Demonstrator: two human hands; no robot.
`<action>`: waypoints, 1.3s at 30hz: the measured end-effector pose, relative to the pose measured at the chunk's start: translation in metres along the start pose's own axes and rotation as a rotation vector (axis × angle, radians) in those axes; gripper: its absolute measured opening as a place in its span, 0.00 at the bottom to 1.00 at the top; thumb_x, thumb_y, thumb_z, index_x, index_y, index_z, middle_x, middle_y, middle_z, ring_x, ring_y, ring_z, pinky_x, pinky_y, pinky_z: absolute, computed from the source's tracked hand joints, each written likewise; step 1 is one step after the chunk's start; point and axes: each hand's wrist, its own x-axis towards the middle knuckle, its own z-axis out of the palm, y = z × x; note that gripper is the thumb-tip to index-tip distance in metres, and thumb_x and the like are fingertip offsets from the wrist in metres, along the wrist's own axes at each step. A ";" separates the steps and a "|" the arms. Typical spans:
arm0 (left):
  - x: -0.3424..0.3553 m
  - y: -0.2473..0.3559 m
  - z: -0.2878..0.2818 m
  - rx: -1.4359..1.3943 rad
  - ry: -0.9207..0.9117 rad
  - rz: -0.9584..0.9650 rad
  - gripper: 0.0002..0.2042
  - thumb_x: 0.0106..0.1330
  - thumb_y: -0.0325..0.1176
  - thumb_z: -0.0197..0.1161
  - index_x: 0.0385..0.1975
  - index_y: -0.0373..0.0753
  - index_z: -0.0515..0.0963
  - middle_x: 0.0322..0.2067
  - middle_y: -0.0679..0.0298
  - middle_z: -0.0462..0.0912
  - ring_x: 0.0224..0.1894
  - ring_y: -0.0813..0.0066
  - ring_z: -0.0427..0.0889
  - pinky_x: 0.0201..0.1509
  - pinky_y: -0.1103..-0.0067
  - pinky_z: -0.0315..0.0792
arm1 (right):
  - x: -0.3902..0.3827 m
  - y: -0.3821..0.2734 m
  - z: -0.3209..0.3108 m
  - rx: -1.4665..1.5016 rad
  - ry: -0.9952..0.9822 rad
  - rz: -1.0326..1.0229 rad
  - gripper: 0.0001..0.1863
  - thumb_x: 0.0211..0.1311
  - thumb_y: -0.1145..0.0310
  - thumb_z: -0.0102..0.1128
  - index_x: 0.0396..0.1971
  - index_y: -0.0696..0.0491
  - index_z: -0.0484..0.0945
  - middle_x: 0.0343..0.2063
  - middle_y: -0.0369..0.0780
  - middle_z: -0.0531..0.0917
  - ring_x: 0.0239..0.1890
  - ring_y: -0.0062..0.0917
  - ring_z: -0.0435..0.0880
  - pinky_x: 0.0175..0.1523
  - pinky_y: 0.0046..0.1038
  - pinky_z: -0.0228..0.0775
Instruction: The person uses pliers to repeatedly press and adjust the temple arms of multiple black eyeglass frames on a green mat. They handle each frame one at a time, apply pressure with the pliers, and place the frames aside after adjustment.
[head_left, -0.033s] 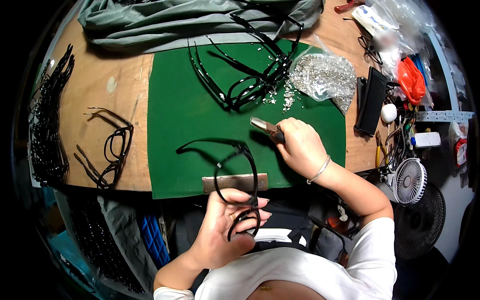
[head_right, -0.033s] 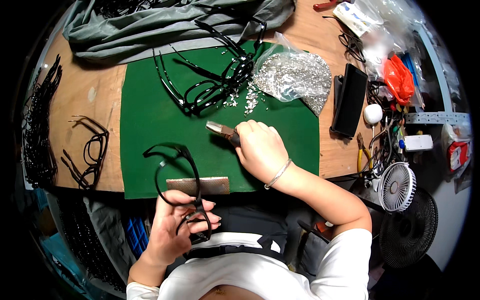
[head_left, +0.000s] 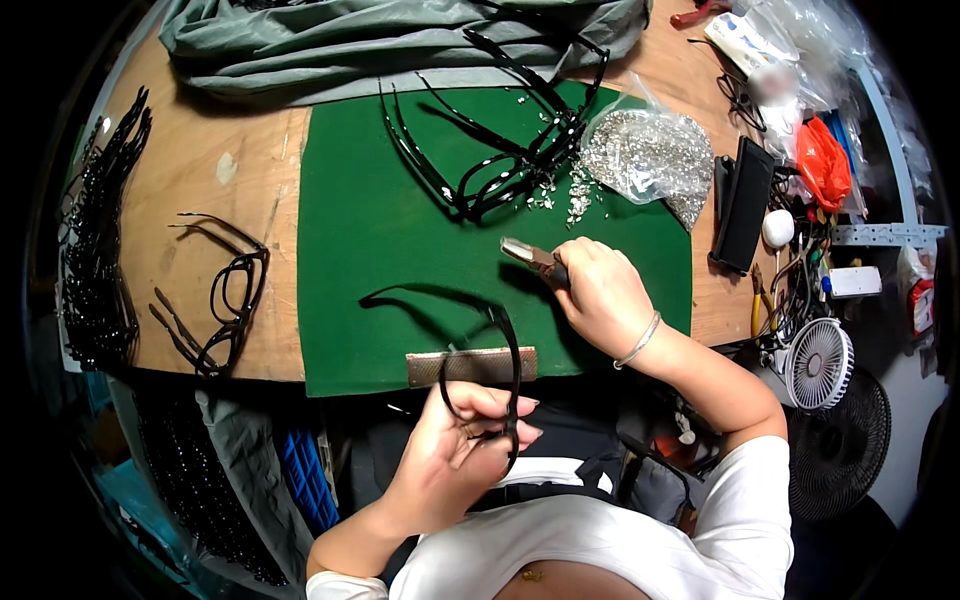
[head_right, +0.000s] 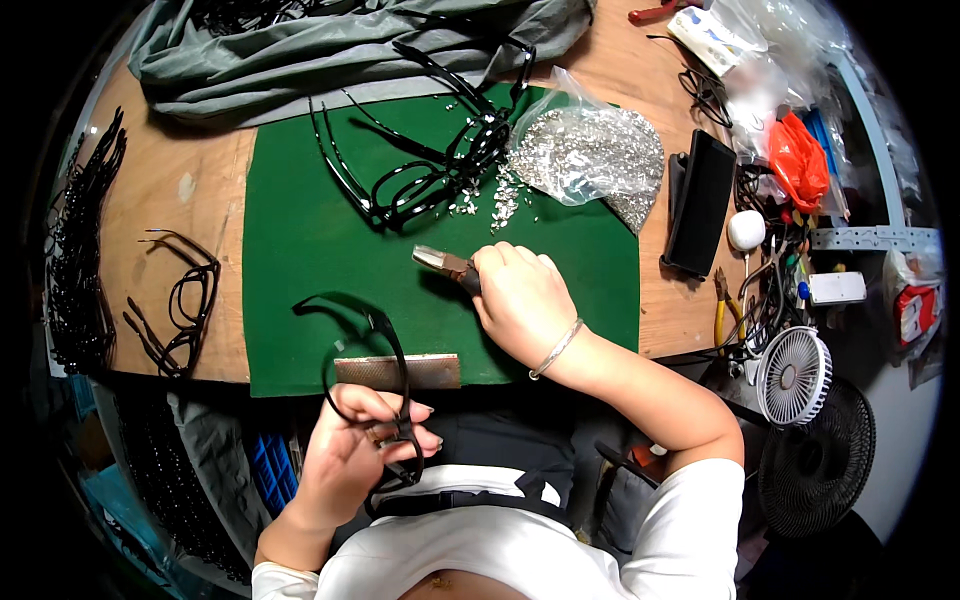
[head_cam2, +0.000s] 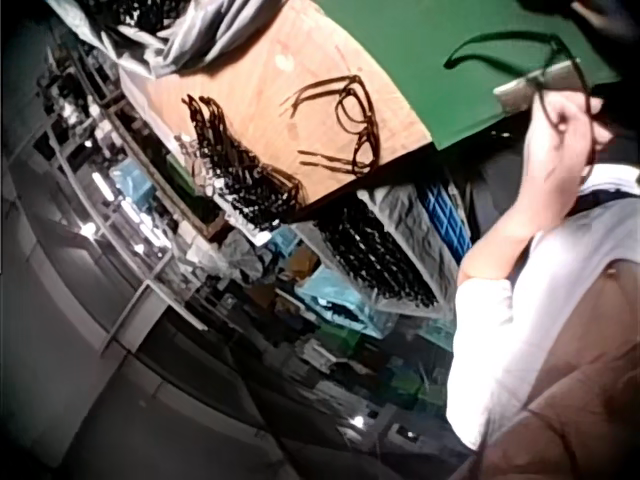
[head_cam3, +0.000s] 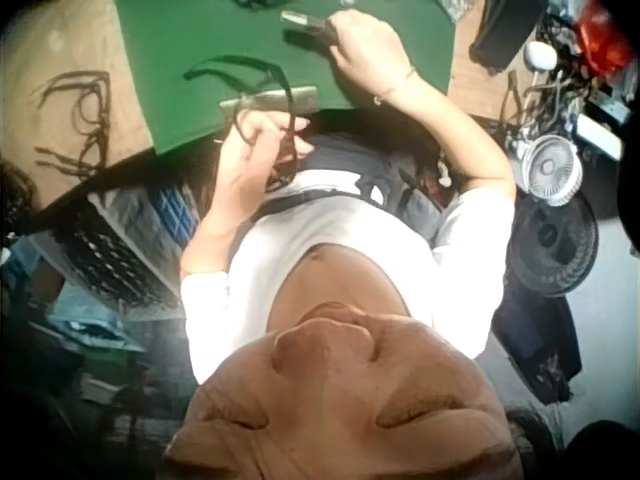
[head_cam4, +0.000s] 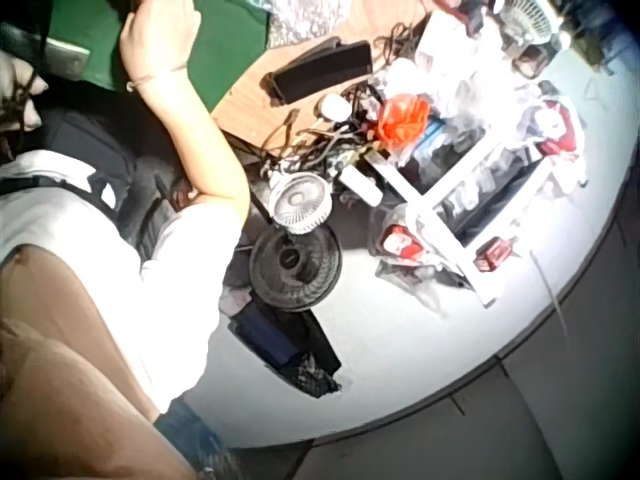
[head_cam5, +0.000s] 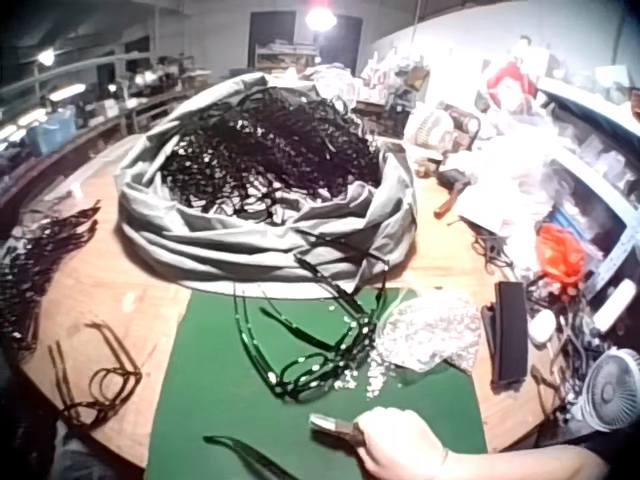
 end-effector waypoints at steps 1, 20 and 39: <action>0.002 0.005 0.006 0.182 0.065 -0.027 0.04 0.61 0.22 0.46 0.34 0.34 0.61 0.40 0.55 0.68 0.38 0.75 0.74 0.44 0.78 0.68 | -0.001 0.000 -0.001 0.001 -0.008 -0.002 0.07 0.42 0.74 0.56 0.24 0.58 0.69 0.24 0.46 0.73 0.31 0.39 0.73 0.37 0.36 0.65; 0.006 0.002 0.019 0.204 0.036 0.126 0.23 0.57 0.16 0.48 0.53 0.33 0.51 0.39 0.53 0.70 0.37 0.74 0.76 0.42 0.80 0.73 | -0.013 -0.054 -0.048 1.495 -0.546 0.421 0.11 0.55 0.65 0.57 0.27 0.56 0.68 0.21 0.32 0.72 0.24 0.12 0.69 0.30 0.16 0.62; -0.014 0.023 0.012 0.084 -0.064 -0.079 0.19 0.58 0.17 0.48 0.50 0.29 0.57 0.41 0.51 0.73 0.33 0.74 0.78 0.38 0.82 0.72 | -0.013 -0.047 -0.096 0.665 -0.978 -0.030 0.24 0.59 0.53 0.45 0.33 0.64 0.69 0.22 0.51 0.75 0.28 0.40 0.76 0.34 0.33 0.66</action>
